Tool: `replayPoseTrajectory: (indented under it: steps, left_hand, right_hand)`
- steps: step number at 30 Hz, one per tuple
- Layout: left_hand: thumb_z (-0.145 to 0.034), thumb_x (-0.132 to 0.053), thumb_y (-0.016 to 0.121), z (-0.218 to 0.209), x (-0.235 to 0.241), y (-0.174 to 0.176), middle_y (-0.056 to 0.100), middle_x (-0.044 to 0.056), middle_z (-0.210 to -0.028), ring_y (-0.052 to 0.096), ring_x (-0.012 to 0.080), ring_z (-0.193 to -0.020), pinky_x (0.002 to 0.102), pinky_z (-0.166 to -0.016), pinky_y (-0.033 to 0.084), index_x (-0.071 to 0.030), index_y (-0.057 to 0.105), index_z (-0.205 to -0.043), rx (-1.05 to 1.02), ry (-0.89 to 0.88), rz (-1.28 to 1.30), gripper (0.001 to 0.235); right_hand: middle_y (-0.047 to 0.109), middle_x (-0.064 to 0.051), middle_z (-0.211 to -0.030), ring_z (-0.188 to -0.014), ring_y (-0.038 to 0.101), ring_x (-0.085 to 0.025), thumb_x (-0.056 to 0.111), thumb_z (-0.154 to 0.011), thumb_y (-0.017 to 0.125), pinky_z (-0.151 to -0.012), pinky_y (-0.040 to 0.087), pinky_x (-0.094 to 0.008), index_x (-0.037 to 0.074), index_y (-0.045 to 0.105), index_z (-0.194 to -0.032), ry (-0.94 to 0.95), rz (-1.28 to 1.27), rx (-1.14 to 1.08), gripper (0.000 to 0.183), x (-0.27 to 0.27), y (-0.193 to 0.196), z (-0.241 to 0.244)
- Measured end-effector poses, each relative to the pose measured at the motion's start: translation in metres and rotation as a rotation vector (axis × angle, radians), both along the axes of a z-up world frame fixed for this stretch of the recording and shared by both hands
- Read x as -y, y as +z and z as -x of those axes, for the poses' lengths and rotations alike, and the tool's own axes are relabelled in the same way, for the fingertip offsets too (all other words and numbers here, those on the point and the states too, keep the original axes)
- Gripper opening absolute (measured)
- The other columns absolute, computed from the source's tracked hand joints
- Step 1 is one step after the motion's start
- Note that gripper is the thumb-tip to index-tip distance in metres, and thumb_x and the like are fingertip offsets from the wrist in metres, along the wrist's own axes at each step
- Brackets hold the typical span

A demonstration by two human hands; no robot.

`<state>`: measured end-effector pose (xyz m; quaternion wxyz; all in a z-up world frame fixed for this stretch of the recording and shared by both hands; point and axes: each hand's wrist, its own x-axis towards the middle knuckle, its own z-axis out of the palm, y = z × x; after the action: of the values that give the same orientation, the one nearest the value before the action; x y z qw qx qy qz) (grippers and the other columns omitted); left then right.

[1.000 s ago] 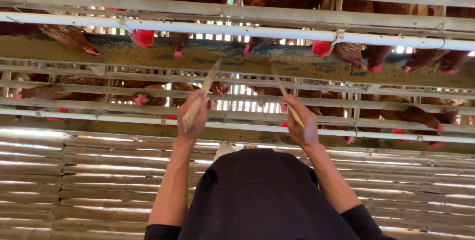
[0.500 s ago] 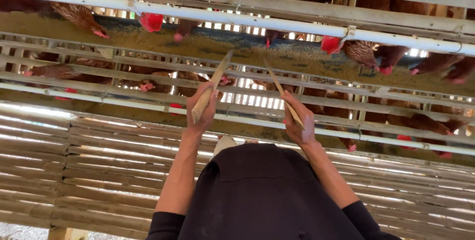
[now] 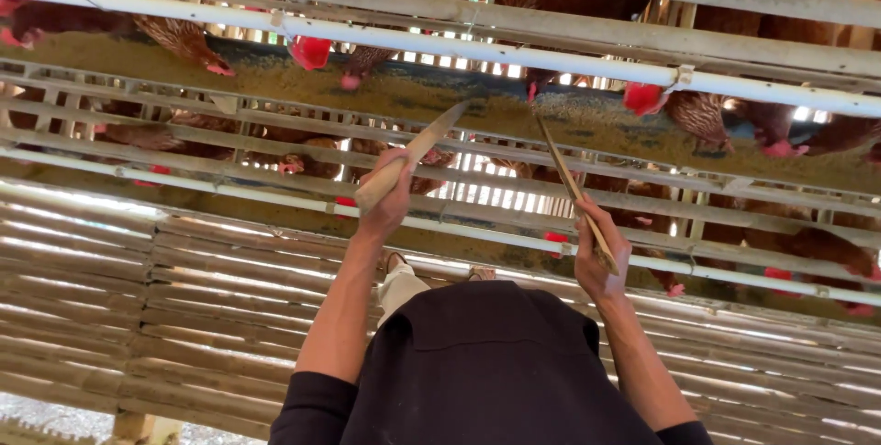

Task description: Spreading and leveling chicken feed in a long trough using manual wooden scrapers in a poultry house.

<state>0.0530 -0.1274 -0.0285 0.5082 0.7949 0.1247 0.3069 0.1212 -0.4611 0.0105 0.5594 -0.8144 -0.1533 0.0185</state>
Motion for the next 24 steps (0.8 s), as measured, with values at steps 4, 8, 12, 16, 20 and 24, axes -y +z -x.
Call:
replayPoseTrajectory:
  steps: [4, 8, 12, 16, 20, 24]
  left_hand:
    - [-0.099, -0.010, 0.070, 0.023, -0.064, -0.031, 0.076, 0.003, -0.106, 0.074, 0.0136, -0.100, 0.034, -0.091, 0.060, -0.009, 0.072, -0.111, -0.016, 0.080, -0.136, 0.013]
    - [-0.100, -0.016, 0.071, 0.051, -0.128, -0.052, 0.071, 0.001, -0.108, 0.071, 0.0141, -0.101, 0.033, -0.098, 0.054, -0.015, 0.068, -0.116, -0.046, 0.181, -0.212, 0.016]
    - [-0.102, -0.020, 0.069, 0.066, -0.170, -0.048, 0.071, -0.007, -0.107, 0.072, 0.0117, -0.096, 0.029, -0.095, 0.054, -0.022, 0.068, -0.117, -0.069, 0.314, -0.256, 0.015]
    - [-0.105, -0.016, 0.064, 0.079, -0.199, -0.019, 0.070, -0.004, -0.095, 0.071, 0.0111, -0.085, 0.029, -0.092, 0.058, -0.020, 0.065, -0.122, -0.078, 0.291, -0.158, 0.017]
    - [-0.101, -0.009, 0.068, 0.065, -0.196, -0.036, 0.071, -0.001, -0.104, 0.070, 0.0110, -0.094, 0.032, -0.101, 0.049, -0.018, 0.068, -0.116, 0.029, 0.218, -0.118, 0.016]
    - [-0.094, -0.005, 0.074, 0.043, -0.158, -0.025, 0.075, 0.000, -0.105, 0.072, 0.0137, -0.106, 0.033, -0.103, 0.049, -0.014, 0.070, -0.105, 0.042, 0.099, -0.017, 0.015]
  right_hand:
    - [0.064, -0.026, -0.140, -0.120, 0.063, -0.048, -0.004, -0.107, 0.055, -0.084, 0.062, -0.055, 0.005, 0.069, -0.127, -0.062, 0.037, 0.015, 0.026, -0.020, -0.007, 0.011]
    - [0.065, -0.028, -0.137, -0.117, 0.064, -0.050, -0.006, -0.107, 0.055, -0.079, 0.063, -0.056, 0.003, 0.070, -0.125, -0.091, 0.021, 0.021, 0.025, -0.042, -0.004, 0.020]
    - [0.065, -0.025, -0.140, -0.111, 0.069, -0.044, -0.004, -0.106, 0.056, -0.081, 0.062, -0.054, 0.006, 0.071, -0.125, -0.102, 0.056, 0.016, 0.026, -0.058, -0.007, 0.025]
    - [0.064, -0.030, -0.137, -0.114, 0.065, -0.050, -0.005, -0.108, 0.052, -0.080, 0.062, -0.057, 0.002, 0.070, -0.127, -0.123, 0.037, 0.008, 0.027, -0.081, 0.008, 0.036]
    - [0.065, -0.030, -0.135, -0.109, 0.067, -0.048, -0.003, -0.110, 0.052, -0.080, 0.063, -0.054, 0.002, 0.070, -0.127, -0.150, 0.061, 0.013, 0.025, -0.108, 0.014, 0.044]
    - [0.066, -0.030, -0.136, -0.108, 0.068, -0.047, -0.003, -0.110, 0.052, -0.082, 0.063, -0.050, 0.004, 0.070, -0.127, -0.143, 0.040, -0.002, 0.025, -0.133, 0.012, 0.048]
